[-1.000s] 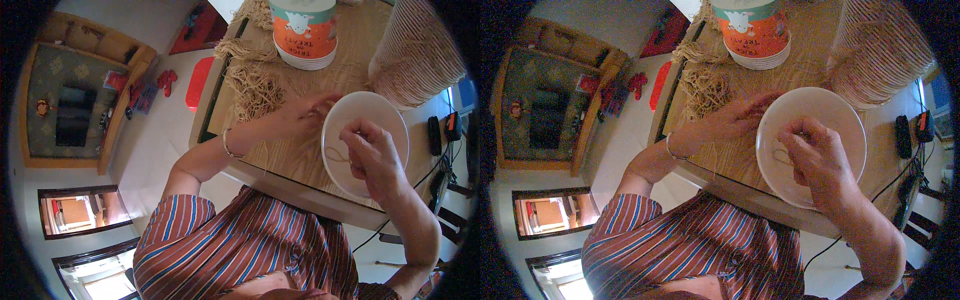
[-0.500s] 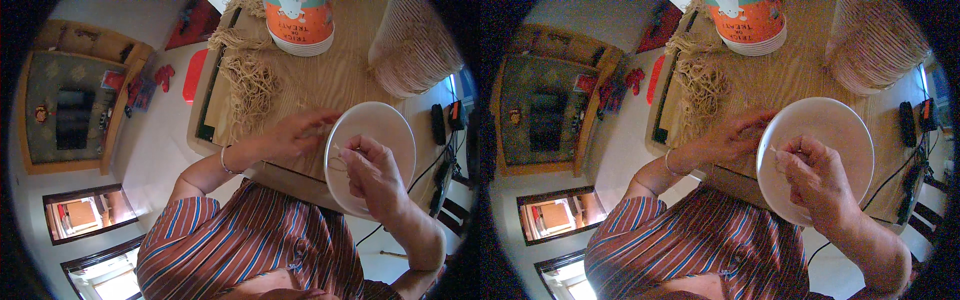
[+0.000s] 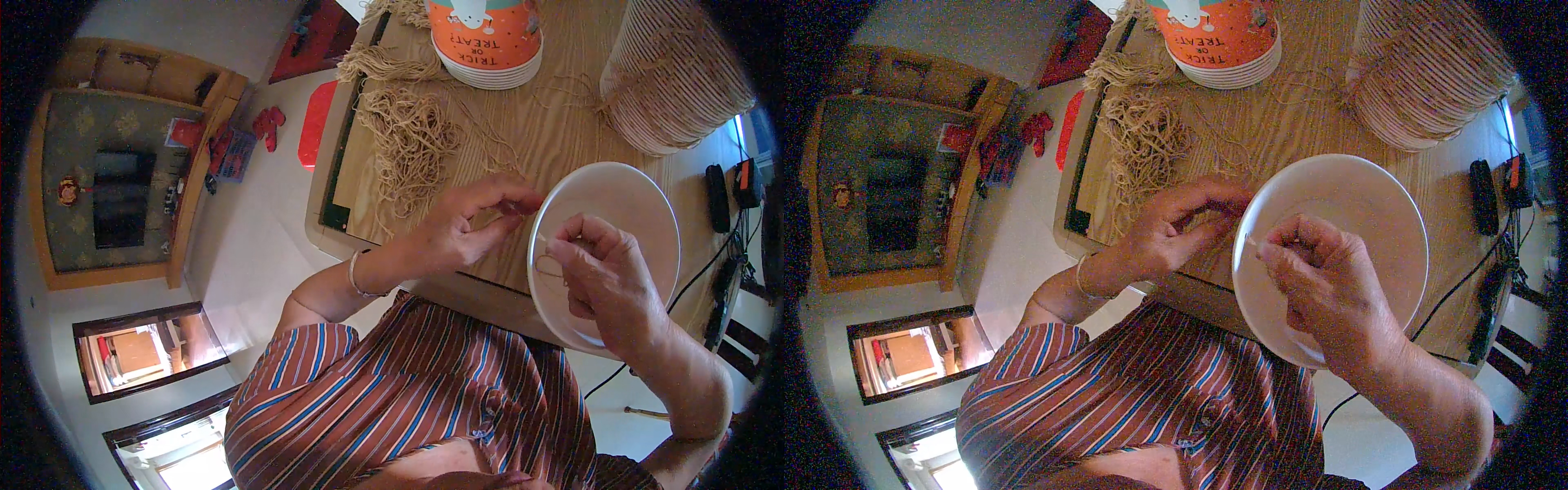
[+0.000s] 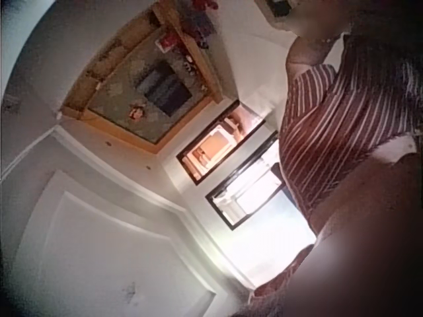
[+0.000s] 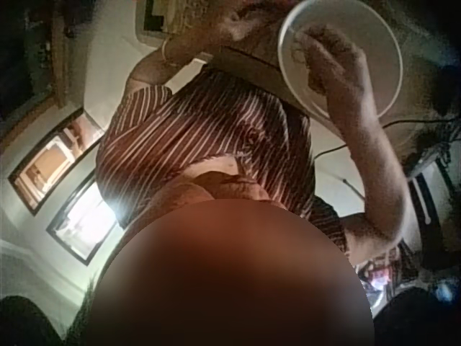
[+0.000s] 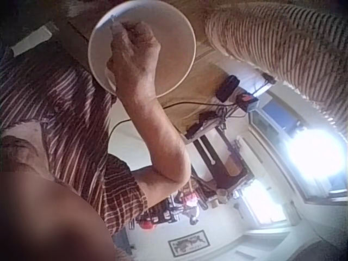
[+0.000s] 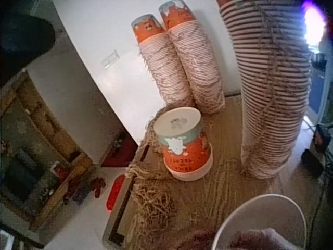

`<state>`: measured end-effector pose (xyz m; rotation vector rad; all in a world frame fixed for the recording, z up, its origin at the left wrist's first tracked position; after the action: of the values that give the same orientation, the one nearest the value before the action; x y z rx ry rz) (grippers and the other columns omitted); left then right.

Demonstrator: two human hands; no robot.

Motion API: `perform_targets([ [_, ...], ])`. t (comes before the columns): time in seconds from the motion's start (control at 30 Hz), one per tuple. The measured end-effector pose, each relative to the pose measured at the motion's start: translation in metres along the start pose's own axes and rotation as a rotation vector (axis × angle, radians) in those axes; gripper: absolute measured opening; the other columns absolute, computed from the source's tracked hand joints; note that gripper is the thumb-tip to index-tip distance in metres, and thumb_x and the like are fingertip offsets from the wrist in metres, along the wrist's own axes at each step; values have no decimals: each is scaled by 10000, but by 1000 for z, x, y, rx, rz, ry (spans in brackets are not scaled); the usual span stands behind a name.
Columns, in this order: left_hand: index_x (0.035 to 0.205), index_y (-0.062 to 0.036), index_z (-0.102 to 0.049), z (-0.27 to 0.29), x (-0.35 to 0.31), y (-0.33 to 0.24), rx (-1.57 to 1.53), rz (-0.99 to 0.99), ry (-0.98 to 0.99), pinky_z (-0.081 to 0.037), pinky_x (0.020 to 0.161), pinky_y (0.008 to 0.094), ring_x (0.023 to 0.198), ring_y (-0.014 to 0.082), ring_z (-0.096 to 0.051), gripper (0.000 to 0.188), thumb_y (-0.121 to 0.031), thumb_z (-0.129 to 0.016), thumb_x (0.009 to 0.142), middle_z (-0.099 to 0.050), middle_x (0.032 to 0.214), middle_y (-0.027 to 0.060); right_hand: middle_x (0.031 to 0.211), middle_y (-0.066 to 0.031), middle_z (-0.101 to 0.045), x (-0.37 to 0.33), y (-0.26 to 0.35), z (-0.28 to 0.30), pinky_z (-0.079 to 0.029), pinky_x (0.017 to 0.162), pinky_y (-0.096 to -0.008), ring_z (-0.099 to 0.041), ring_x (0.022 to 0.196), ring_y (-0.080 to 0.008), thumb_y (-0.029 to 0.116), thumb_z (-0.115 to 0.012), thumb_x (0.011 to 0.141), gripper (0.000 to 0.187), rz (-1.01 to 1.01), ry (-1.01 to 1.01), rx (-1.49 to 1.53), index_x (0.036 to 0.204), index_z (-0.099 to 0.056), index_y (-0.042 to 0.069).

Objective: Threading plastic handles through pre-cut holes on decorative buckets and stacking them.

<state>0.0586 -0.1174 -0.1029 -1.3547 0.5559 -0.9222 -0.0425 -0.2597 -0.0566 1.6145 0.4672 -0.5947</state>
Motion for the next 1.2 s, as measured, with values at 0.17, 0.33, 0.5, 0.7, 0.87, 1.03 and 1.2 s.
perform_targets([
  [0.17, 1096, -5, -604, 2, -1, -7, 11, -113, -42, -510, 859, 294, 999, 200, -616, 319, 99, -550, 800, -618, 1059, 112, 578, 82, -381, 2, -3, -5, -230, 381, -182, -307, 440, -4, 182, -575, 928, 98, 14, -13, 29, 902, -538, 95],
  [0.33, 1068, -2, -615, 3, -4, -6, 47, -114, -56, -514, 846, 292, 977, 195, -623, 312, 99, -536, 783, -627, 1027, 117, 588, 79, -389, 5, -4, -4, -230, 382, -179, -308, 443, -5, 189, -593, 920, 109, -1, 2, 58, 905, -537, 96],
  [0.5, 1052, -7, -623, 2, -6, -4, 10, -147, -88, -517, 831, 291, 948, 193, -633, 300, 98, -544, 782, -638, 1001, 114, 595, 76, -394, 7, -7, -4, -230, 382, -182, -315, 451, -5, 194, -597, 919, 117, 21, -2, 62, 910, -536, 94],
  [0.7, 1042, -24, -630, 2, -8, -4, 72, -118, -96, -517, 811, 288, 927, 194, -646, 281, 77, -579, 785, -653, 977, 98, 592, 84, -384, 9, -8, -6, -234, 388, -179, -300, 459, -5, 202, -595, 922, 118, 29, 2, 67, 914, -538, 99],
  [0.87, 1029, -35, -638, 4, -8, -10, 127, -110, -98, -512, 822, 302, 919, 196, -653, 253, 33, -633, 786, -661, 969, 93, 579, 88, -380, 9, -6, -6, -244, 388, -178, -321, 456, -6, 206, -591, 926, 113, 8, -9, 42, 904, -547, 104],
  [1.03, 1018, -52, -640, 3, -9, -9, 182, -155, -104, -511, 787, 314, 902, 219, -654, 244, -21, -680, 779, -661, 957, 86, 680, 31, -560, 11, -5, -4, -373, 411, -204, -488, 536, -36, 167, -606, 910, 122, 10, -8, 25, 919, -619, 45],
  [1.2, 1006, -65, -641, 3, -10, -13, 270, -210, -123, -512, 739, 326, 857, 242, -649, 267, -69, -732, 755, -654, 932, 83, 688, 21, -564, 13, -4, -4, -388, 427, -208, -497, 556, -39, 165, -593, 916, 131, 23, -10, -5, 924, -623, 38],
])
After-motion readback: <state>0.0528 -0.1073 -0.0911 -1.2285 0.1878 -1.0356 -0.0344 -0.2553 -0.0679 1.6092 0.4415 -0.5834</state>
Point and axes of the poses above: each hand's wrist, its own x-axis towards the middle knuckle, its own z-axis out of the back of the hand, y = z × x, the point moved 5 cm from there along x, towards the middle knuckle
